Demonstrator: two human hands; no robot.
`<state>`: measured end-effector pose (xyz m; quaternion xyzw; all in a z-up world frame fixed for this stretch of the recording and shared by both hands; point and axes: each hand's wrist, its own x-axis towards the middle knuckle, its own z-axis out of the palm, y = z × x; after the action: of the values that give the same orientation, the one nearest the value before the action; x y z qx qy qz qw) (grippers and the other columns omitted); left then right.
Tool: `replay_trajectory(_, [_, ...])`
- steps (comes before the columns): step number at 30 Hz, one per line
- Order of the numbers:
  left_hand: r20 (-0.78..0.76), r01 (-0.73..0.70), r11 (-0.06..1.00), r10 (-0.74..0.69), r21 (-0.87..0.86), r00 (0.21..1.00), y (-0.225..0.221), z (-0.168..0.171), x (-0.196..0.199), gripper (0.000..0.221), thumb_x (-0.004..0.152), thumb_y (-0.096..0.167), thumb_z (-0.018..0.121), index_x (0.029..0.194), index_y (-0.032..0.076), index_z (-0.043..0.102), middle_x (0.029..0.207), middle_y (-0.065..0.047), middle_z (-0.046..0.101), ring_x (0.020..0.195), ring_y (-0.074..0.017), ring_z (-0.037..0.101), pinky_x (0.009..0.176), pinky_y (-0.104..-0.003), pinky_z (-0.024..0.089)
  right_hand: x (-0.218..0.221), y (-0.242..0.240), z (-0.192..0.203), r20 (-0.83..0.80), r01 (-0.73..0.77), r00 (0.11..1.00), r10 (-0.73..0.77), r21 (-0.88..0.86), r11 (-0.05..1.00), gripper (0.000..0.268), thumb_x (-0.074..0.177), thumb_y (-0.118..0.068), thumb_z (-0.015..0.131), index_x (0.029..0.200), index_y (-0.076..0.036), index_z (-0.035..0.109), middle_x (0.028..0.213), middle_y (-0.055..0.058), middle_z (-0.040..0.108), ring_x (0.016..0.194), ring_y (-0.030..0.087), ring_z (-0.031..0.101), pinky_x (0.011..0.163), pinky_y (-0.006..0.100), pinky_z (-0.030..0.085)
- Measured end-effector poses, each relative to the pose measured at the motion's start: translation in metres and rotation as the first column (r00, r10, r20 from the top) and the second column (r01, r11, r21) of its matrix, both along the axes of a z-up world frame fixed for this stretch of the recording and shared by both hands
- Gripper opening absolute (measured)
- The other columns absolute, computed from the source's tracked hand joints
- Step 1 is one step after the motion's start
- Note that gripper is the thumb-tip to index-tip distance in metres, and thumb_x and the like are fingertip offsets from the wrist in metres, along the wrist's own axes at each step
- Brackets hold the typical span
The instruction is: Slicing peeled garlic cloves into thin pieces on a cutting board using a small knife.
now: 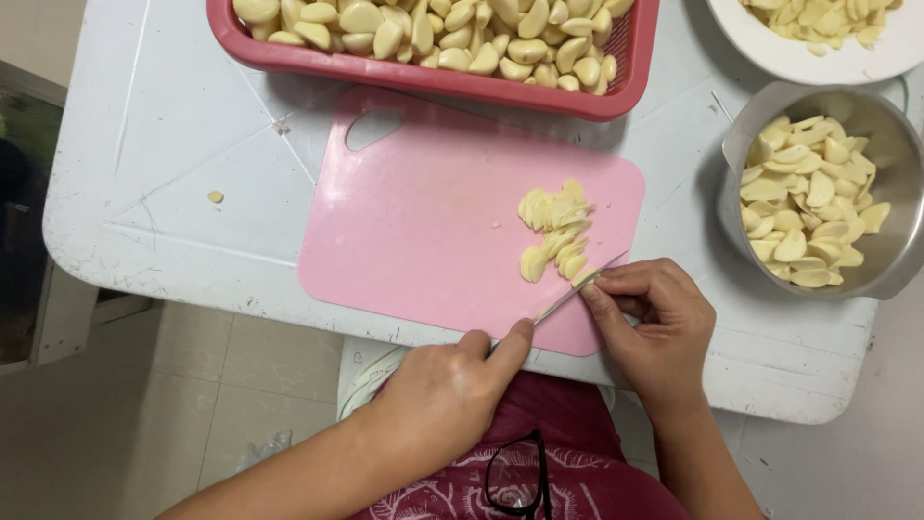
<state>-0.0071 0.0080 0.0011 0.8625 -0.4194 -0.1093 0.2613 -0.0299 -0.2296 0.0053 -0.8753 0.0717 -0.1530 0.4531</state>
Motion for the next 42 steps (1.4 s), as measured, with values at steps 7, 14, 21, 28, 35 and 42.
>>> replay_trajectory(7, [0.032, -0.003, 1.0, 0.002, 0.025, 0.999, -0.007, -0.005, 0.0, 0.072, 0.085, 0.027, 0.077, 0.148, 0.002, 0.053, 0.076, -0.013, 0.059, 0.044, -0.0351, 0.061, 0.03, -0.05, 0.043, 0.0, 0.002, 0.003, -0.005, -0.002, 1.0, 0.002, -0.027, 1.0, 0.009, 0.092, -0.001, 0.083, 0.096, -0.001, 0.075, 0.094, 0.015, 0.072, 0.089, 0.018, 0.071, 0.074, 0.024, 0.063])
replay_trajectory(14, [-0.01, 0.022, 0.998, -0.022, 0.06, 1.0, 0.0, 0.003, 0.001, 0.071, 0.079, 0.004, 0.063, 0.148, 0.002, 0.051, 0.078, -0.016, 0.061, 0.043, -0.0383, 0.061, 0.03, -0.053, 0.045, 0.0, 0.001, 0.001, 0.001, 0.006, 1.0, -0.006, 0.003, 1.0, 0.01, 0.091, -0.001, 0.084, 0.095, -0.001, 0.075, 0.095, 0.015, 0.072, 0.087, 0.017, 0.071, 0.073, 0.023, 0.062])
replay_trajectory(21, [0.003, 0.018, 0.997, -0.018, 0.071, 1.0, -0.008, 0.002, 0.004, 0.067, 0.081, 0.005, 0.064, 0.147, 0.001, 0.05, 0.076, -0.016, 0.061, 0.042, -0.0394, 0.061, 0.029, -0.053, 0.045, 0.001, 0.002, 0.002, 0.018, 0.007, 1.0, -0.008, 0.014, 1.0, 0.012, 0.09, 0.001, 0.084, 0.097, 0.0, 0.075, 0.097, 0.015, 0.071, 0.089, 0.018, 0.071, 0.076, 0.023, 0.064])
replay_trajectory(28, [-0.07, -0.057, 0.996, 0.061, 0.062, 0.996, -0.001, 0.009, 0.009, 0.058, 0.082, -0.001, 0.06, 0.14, 0.007, 0.053, 0.071, -0.014, 0.06, 0.041, -0.0432, 0.059, 0.032, -0.056, 0.046, 0.003, 0.006, 0.007, 0.05, -0.042, 0.998, 0.043, -0.032, 0.999, 0.013, 0.09, 0.0, 0.083, 0.101, -0.001, 0.077, 0.104, 0.016, 0.07, 0.096, 0.019, 0.072, 0.084, 0.026, 0.067])
replay_trajectory(35, [-0.292, -0.081, 0.993, 0.103, 0.086, 0.951, -0.006, 0.018, 0.039, 0.027, 0.101, 0.017, 0.049, 0.127, 0.01, 0.051, 0.077, -0.019, 0.068, 0.063, -0.0499, 0.064, 0.051, -0.062, 0.046, -0.004, -0.022, 0.01, 0.076, 0.002, 0.997, -0.004, 0.025, 1.0, 0.02, 0.086, 0.003, 0.085, 0.102, 0.0, 0.073, 0.102, 0.014, 0.071, 0.092, 0.017, 0.07, 0.085, 0.023, 0.062])
replay_trajectory(42, [-0.622, -0.166, 0.986, 0.125, -0.009, 0.773, 0.004, 0.038, 0.068, 0.032, 0.107, 0.025, 0.044, 0.133, 0.011, 0.056, 0.098, -0.025, 0.075, 0.093, -0.0471, 0.069, 0.077, -0.052, 0.048, 0.019, -0.14, 0.035, -0.018, 0.391, 0.919, -0.394, -0.081, 0.917, 0.022, 0.122, -0.008, 0.076, 0.139, -0.01, 0.063, 0.127, 0.012, 0.067, 0.113, 0.015, 0.065, 0.093, 0.025, 0.055])
